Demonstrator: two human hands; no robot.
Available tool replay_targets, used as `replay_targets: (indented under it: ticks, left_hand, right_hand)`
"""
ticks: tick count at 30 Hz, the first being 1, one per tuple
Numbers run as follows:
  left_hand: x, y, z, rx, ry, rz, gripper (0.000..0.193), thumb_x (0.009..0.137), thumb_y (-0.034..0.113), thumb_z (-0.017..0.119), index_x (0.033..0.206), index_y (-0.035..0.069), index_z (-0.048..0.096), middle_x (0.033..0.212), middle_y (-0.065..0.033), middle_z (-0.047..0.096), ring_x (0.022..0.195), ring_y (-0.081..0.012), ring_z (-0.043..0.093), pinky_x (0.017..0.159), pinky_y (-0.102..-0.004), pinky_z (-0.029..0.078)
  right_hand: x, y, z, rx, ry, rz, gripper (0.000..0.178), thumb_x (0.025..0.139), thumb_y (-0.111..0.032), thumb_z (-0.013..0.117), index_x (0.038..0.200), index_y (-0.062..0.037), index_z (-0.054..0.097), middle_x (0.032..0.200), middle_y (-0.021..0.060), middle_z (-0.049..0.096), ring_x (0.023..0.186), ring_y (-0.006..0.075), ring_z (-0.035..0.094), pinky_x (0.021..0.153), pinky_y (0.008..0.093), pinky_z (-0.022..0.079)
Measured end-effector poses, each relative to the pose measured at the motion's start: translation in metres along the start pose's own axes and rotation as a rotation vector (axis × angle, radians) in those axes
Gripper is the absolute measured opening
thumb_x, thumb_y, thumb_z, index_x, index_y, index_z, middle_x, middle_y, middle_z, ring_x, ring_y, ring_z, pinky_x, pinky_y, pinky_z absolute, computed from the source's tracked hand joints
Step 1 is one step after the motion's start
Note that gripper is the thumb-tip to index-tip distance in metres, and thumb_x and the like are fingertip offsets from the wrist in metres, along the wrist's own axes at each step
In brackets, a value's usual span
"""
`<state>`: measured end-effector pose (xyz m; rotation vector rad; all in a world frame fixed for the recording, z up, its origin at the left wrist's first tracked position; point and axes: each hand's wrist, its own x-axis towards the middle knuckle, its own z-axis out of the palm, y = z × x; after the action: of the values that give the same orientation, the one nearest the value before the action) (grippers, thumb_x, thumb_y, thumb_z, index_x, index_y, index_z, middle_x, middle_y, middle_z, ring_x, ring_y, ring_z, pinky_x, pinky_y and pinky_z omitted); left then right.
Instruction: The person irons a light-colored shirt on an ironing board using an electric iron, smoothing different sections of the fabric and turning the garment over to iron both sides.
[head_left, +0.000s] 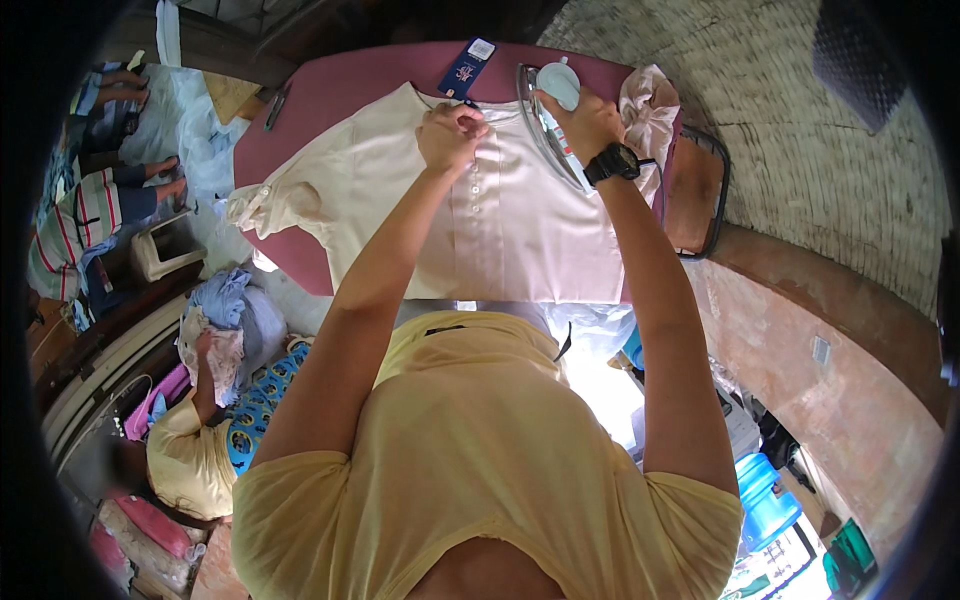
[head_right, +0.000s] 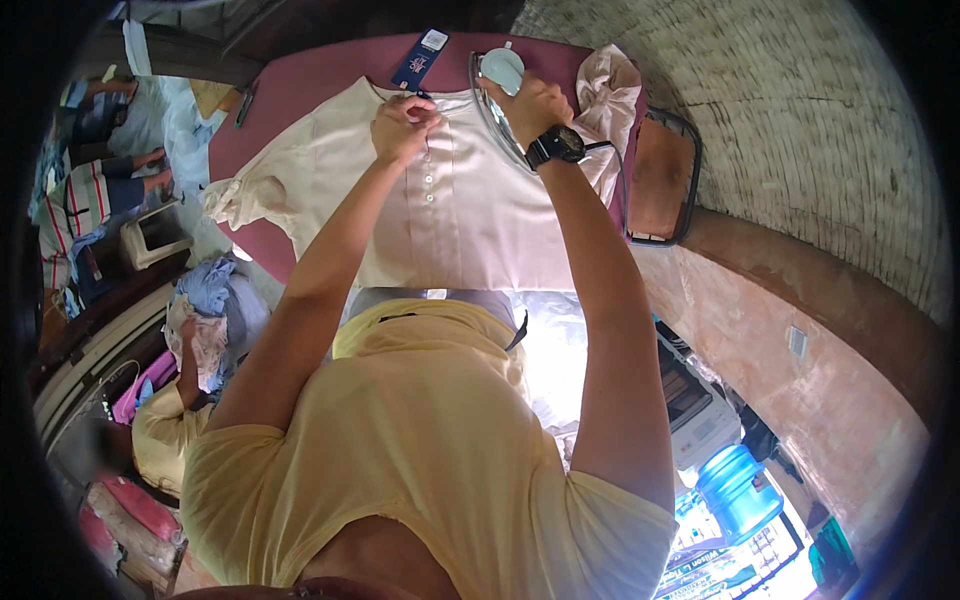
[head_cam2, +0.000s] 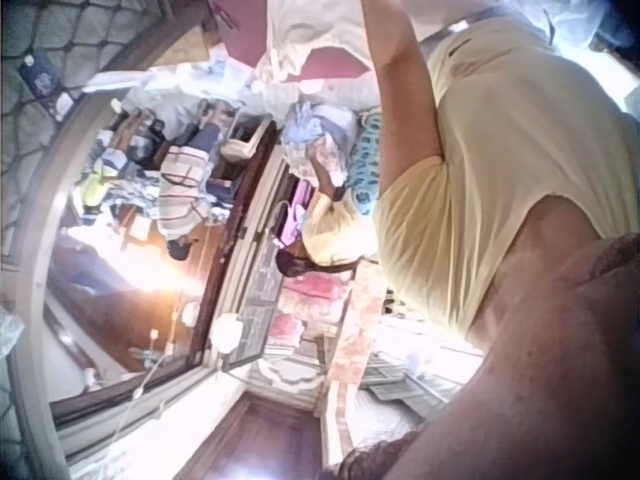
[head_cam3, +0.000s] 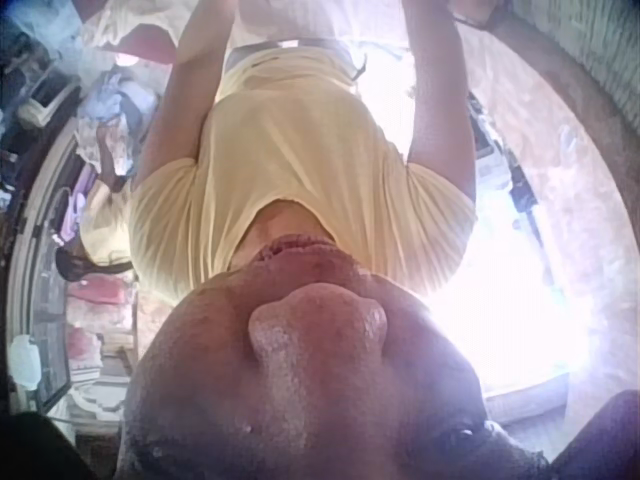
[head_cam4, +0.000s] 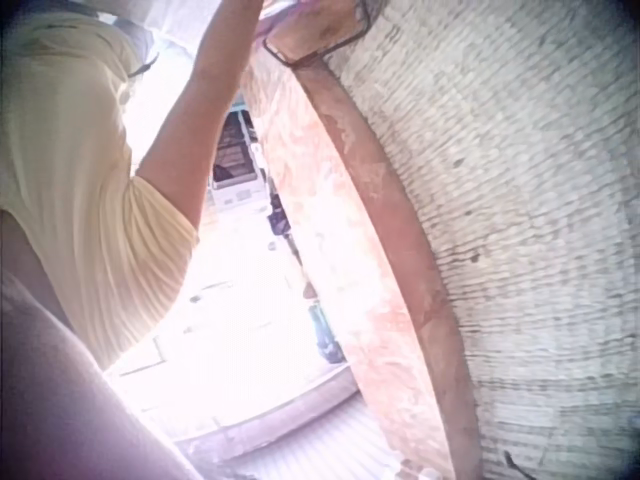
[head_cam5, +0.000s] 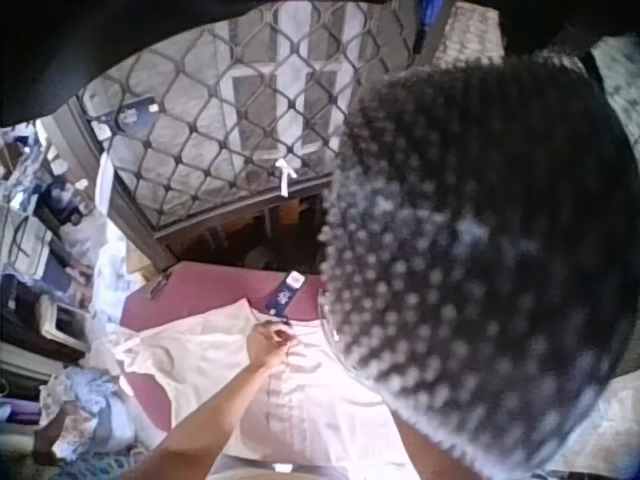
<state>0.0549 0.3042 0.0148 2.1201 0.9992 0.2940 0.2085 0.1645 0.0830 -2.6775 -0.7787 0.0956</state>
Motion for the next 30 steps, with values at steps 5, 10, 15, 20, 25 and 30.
replay_targets:
  ticks: [5, 10, 15, 20, 25, 30]
  left_hand:
    - [0.002, -0.001, 0.017, 0.206, 0.096, 0.400, 0.015, 0.070, 0.009, 0.073, 0.083, 0.015, 0.074, 0.095, -0.0030, 0.065, 0.100, -0.0258, 0.057, 0.084, -0.0333, 0.049]
    - [0.007, 0.000, 0.010, 0.092, 0.019, 0.398, 0.010, 0.075, 0.006, 0.069, 0.084, 0.008, 0.072, 0.092, -0.0055, 0.066, 0.098, -0.0269, 0.059, 0.084, -0.0378, 0.051]
    - [0.008, -0.006, 0.004, -0.013, -0.023, 0.298, 0.014, 0.073, 0.001, 0.069, 0.086, 0.005, 0.071, 0.089, -0.0078, 0.066, 0.088, -0.0262, 0.062, 0.080, -0.0372, 0.053]
    - [0.008, -0.025, 0.011, -0.200, 0.065, 0.356, 0.019, 0.072, -0.008, 0.064, 0.087, 0.003, 0.070, 0.086, -0.0106, 0.067, 0.079, -0.0250, 0.065, 0.074, -0.0351, 0.055]
    - [0.004, -0.027, 0.011, -0.387, 0.034, 0.266, 0.023, 0.075, -0.012, 0.059, 0.090, 0.002, 0.070, 0.085, -0.0103, 0.068, 0.073, -0.0191, 0.066, 0.069, -0.0294, 0.054]
    - [0.005, -0.033, 0.006, -0.601, -0.085, 0.146, 0.024, 0.080, -0.012, 0.058, 0.096, 0.002, 0.068, 0.084, -0.0059, 0.066, 0.073, -0.0103, 0.061, 0.068, -0.0237, 0.051]
  right_hand:
    - [0.000, 0.006, -0.007, 0.113, -0.078, -0.042, 0.075, 0.072, -0.076, 0.062, 0.087, -0.0035, 0.069, 0.073, 0.0206, 0.069, 0.073, 0.0355, 0.071, 0.066, 0.0460, 0.056]
    - [-0.010, 0.016, -0.027, 0.276, -0.101, -0.183, 0.065, 0.072, -0.066, 0.071, 0.092, -0.0047, 0.072, 0.076, 0.0163, 0.070, 0.073, 0.0336, 0.070, 0.068, 0.0436, 0.056]
    - [-0.016, 0.008, -0.056, 0.154, -0.326, -0.328, 0.059, 0.069, -0.062, 0.075, 0.099, -0.0125, 0.074, 0.081, 0.0155, 0.071, 0.077, 0.0333, 0.070, 0.073, 0.0451, 0.056]
    - [-0.001, 0.017, -0.042, -0.059, -0.345, -0.482, 0.060, 0.066, -0.066, 0.074, 0.105, -0.0190, 0.074, 0.084, 0.0153, 0.072, 0.078, 0.0333, 0.070, 0.072, 0.0435, 0.056]
    - [0.012, 0.017, -0.038, -0.022, -0.365, -0.549, 0.061, 0.065, -0.064, 0.077, 0.101, -0.0145, 0.074, 0.079, 0.0155, 0.071, 0.075, 0.0329, 0.070, 0.068, 0.0413, 0.055]
    - [0.011, 0.016, -0.028, -0.122, -0.226, -0.693, 0.060, 0.066, -0.063, 0.077, 0.099, -0.0128, 0.074, 0.078, 0.0160, 0.071, 0.073, 0.0328, 0.069, 0.067, 0.0409, 0.056]
